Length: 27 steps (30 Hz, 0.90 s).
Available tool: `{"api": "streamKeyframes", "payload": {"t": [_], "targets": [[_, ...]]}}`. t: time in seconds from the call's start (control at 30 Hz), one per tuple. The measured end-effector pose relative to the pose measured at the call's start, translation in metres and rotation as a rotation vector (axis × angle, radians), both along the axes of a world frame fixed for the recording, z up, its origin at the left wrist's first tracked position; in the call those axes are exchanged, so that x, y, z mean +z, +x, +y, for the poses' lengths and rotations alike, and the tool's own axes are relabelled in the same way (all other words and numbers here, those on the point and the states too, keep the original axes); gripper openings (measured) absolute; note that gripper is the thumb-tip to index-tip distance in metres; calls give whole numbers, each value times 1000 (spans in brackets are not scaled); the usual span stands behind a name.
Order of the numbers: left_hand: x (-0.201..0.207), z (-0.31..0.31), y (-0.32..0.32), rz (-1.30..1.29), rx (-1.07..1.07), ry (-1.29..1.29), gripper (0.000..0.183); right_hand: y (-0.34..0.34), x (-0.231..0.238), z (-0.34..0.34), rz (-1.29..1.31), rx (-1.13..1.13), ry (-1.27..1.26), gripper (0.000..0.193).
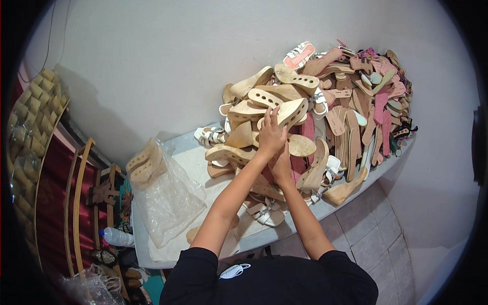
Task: Packing wooden shoe soles into a plastic bag for storage or shipping.
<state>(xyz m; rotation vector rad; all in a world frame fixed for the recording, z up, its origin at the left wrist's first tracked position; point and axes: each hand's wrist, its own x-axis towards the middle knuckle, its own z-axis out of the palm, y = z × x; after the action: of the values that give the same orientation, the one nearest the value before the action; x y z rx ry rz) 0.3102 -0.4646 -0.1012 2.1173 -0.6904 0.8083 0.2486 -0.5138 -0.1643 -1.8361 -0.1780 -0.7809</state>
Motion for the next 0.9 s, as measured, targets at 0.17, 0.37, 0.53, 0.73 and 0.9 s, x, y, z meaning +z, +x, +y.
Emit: {"api": "streamKeyframes", "payload": {"t": [0.17,0.37,0.53,0.73,0.9], "targets": [[5,-9,24,279,42,99,82,14,-9,10,-90,-138,-265,63],[10,-4,39,425,-153,-42,85,13,-13,3,53,-199,-251,63],[25,20,29,219,-247,-164,81,-7,10,-15,-55,-204,-476,62],[46,69,-37,-106,8,-101,84,-36,40,-34,-251,-95,-768,53],[30,123,-92,37,94,-394,95,-53,46,-3,-394,120,-896,45]]}}
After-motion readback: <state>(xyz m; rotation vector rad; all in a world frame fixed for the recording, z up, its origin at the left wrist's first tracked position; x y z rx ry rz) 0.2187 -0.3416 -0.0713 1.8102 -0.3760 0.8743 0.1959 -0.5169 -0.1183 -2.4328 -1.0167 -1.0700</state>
